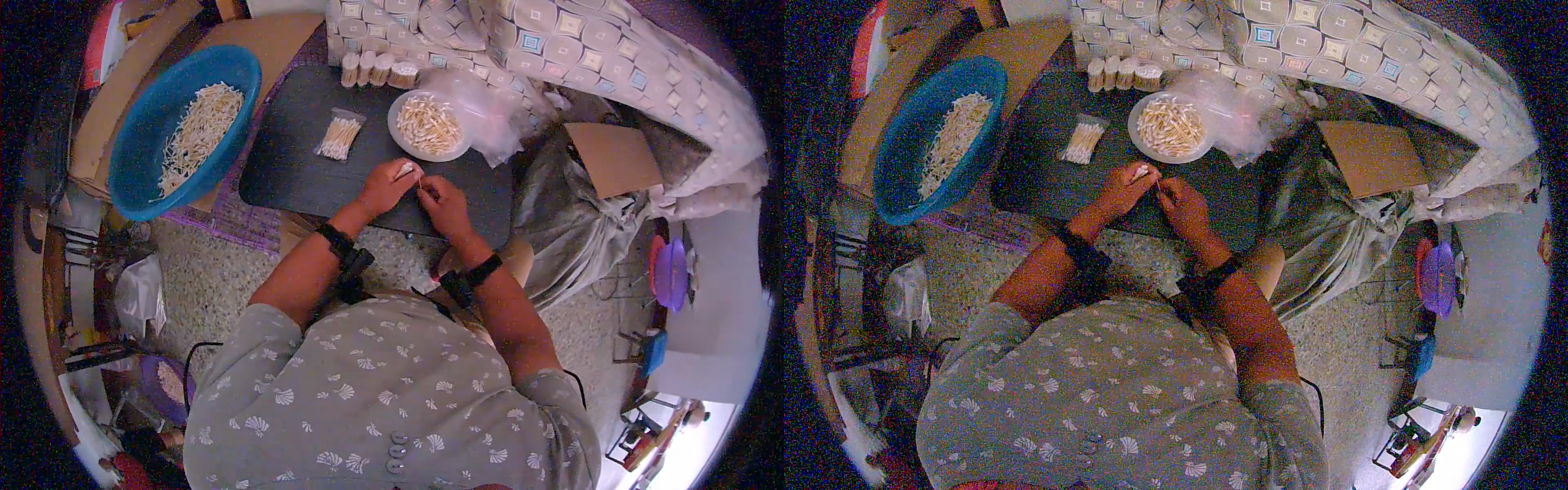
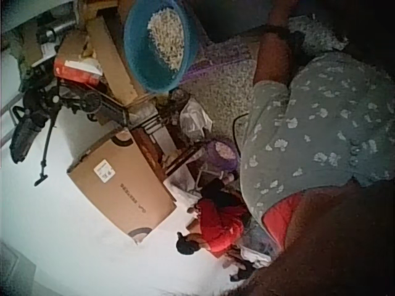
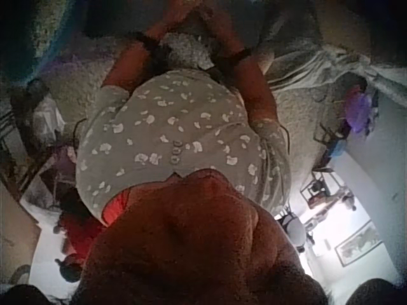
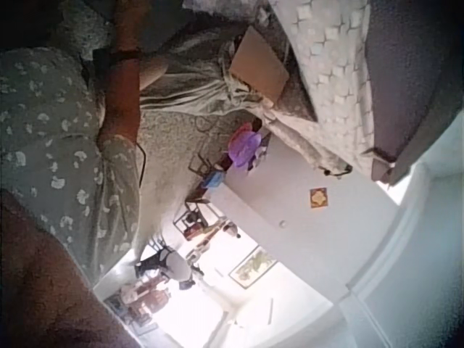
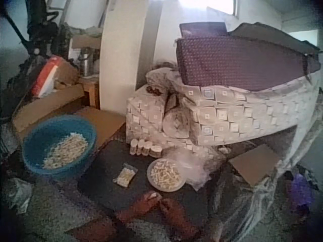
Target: Packaging cotton swabs into small plastic bags.
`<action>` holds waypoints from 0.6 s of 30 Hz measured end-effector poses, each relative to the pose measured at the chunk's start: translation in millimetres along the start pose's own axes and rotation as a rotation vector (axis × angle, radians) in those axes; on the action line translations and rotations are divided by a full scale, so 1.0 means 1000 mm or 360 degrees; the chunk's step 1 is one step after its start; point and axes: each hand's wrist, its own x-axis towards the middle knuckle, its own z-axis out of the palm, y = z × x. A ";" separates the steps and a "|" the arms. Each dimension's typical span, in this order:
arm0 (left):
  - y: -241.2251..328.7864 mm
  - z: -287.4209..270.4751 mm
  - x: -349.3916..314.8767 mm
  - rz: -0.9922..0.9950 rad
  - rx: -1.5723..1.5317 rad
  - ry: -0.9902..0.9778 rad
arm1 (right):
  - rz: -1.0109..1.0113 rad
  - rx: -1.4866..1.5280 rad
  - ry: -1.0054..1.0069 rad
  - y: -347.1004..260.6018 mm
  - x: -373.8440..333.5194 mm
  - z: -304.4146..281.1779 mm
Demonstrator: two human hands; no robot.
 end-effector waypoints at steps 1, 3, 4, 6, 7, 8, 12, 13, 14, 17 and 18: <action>-0.001 -0.001 -0.001 -0.0002 0.0000 0.0005 | -0.0002 0.0001 -0.0004 -0.003 0.001 0.000; -0.003 -0.002 -0.001 0.0064 -0.0044 0.0056 | 0.0170 0.0023 0.0013 -0.008 0.002 -0.001; -0.003 -0.001 -0.001 0.0066 -0.0046 0.0052 | 0.0173 0.0020 0.0016 -0.004 0.001 0.000; -0.004 0.002 0.002 0.0099 -0.0074 0.0076 | 0.0234 0.0233 0.0145 0.003 0.001 0.000; -0.004 0.000 0.001 0.0095 -0.0073 0.0082 | 0.0233 0.0235 0.0138 0.002 0.002 -0.002; -0.004 -0.001 0.000 0.0102 0.0006 0.0085 | 0.0395 0.0392 0.0137 0.000 0.003 -0.004; 0.000 -0.001 -0.002 0.0079 0.0219 0.0014 | 0.0474 0.0952 0.0200 0.001 0.002 -0.010; 0.001 -0.001 -0.002 0.0081 0.0218 0.0013 | 0.0474 0.0951 0.0201 0.004 0.001 -0.011; 0.001 0.000 -0.003 0.0119 0.0248 0.0024 | 0.0454 0.0960 0.0209 0.006 0.001 -0.011; 0.006 -0.001 -0.002 0.0105 0.0283 -0.0003 | 0.0472 0.1024 0.0299 0.007 0.002 -0.011; 0.008 -0.001 -0.002 0.0053 0.0288 -0.0044 | 0.0509 0.1079 0.0383 0.007 0.002 -0.010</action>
